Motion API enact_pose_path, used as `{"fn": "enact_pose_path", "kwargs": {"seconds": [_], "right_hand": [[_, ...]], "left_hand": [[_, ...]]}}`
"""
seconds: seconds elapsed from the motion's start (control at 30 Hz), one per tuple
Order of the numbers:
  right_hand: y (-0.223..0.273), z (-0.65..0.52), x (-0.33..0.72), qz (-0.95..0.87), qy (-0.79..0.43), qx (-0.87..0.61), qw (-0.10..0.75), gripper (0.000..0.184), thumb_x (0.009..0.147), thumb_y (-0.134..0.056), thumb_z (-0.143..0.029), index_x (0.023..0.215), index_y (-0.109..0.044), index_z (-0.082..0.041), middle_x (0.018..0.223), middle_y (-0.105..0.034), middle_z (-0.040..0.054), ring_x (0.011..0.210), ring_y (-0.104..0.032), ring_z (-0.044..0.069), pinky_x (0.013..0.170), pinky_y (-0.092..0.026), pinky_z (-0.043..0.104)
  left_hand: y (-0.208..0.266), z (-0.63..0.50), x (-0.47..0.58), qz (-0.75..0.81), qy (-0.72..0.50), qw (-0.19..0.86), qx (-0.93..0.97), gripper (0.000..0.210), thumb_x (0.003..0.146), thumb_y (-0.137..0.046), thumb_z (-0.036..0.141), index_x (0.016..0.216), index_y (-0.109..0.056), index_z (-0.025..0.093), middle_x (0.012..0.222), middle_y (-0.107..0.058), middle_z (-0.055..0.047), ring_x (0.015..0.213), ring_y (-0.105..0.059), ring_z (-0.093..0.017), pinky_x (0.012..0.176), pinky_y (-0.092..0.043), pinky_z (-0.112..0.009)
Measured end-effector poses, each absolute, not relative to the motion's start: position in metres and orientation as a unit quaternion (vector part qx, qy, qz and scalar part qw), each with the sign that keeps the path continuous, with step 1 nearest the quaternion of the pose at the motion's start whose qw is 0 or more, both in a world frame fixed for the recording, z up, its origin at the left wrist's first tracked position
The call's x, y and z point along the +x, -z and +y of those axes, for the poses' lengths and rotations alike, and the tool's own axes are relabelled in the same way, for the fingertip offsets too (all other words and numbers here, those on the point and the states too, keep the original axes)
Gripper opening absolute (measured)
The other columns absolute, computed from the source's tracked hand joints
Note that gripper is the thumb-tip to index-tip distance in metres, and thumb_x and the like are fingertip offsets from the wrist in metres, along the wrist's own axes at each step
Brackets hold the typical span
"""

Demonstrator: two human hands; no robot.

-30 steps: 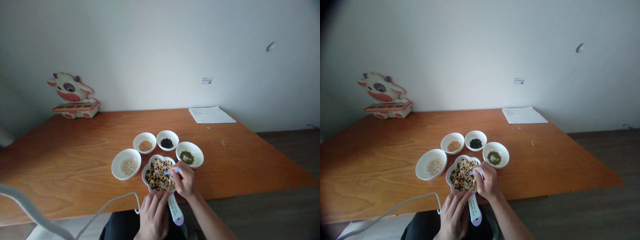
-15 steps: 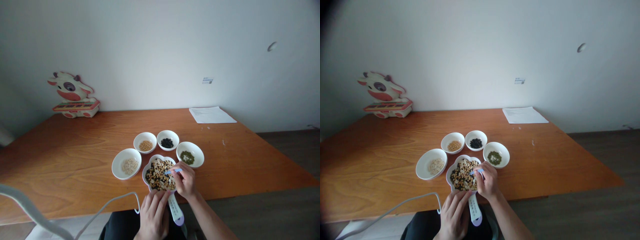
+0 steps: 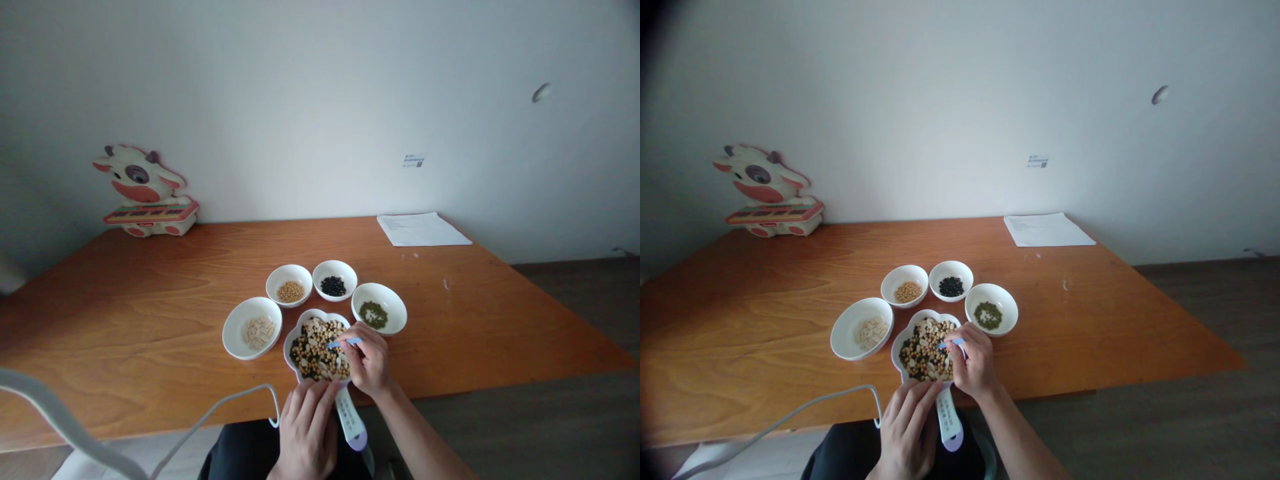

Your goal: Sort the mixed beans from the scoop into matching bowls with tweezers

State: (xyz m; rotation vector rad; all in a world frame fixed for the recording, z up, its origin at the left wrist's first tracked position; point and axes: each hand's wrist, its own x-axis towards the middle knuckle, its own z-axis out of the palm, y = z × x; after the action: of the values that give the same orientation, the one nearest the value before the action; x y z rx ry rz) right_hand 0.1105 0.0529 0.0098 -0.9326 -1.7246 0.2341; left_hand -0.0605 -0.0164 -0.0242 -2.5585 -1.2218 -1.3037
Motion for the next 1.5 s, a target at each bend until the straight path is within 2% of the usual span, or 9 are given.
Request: {"fn": "enact_pose_path", "kwargs": {"seconds": [0.63,1.23,1.5], "right_hand": [[-0.010,0.052,0.110,-0.728,-0.110,-0.393,0.550,0.015,0.090,-0.047,-0.012,0.082,-0.058,-0.019,0.073,-0.063,0.0042,0.069,-0.056,0.018,0.066,-0.043,0.032],[-0.007,0.053,0.110,-0.717,-0.109,-0.389,0.569,0.015,0.089,-0.049,-0.009,0.086,-0.060,-0.019,0.077,-0.066,0.0048,0.072,-0.061,0.018,0.067,-0.047,0.032],[-0.017,0.045,0.114,-0.712,-0.075,-0.389,0.580,0.017,0.088,-0.050,-0.007,0.089,-0.062,-0.018,0.074,-0.065,0.0040,0.068,-0.061,0.016,0.062,-0.049,0.029]], "left_hand": [[0.022,-0.016,-0.060,-0.387,0.428,0.004,-0.817,0.048,0.085,-0.044,0.004,0.129,-0.057,0.015,0.110,-0.066,-0.007,0.102,-0.057,-0.021,0.087,-0.048,-0.032],[0.025,-0.017,-0.061,-0.385,0.421,-0.005,-0.821,0.050,0.084,-0.044,0.004,0.131,-0.056,0.014,0.111,-0.065,-0.008,0.103,-0.057,-0.022,0.087,-0.048,-0.033],[0.027,-0.018,-0.062,-0.384,0.420,-0.001,-0.822,0.049,0.084,-0.045,0.003,0.131,-0.056,0.014,0.111,-0.065,-0.008,0.103,-0.056,-0.022,0.089,-0.047,-0.034]]}}
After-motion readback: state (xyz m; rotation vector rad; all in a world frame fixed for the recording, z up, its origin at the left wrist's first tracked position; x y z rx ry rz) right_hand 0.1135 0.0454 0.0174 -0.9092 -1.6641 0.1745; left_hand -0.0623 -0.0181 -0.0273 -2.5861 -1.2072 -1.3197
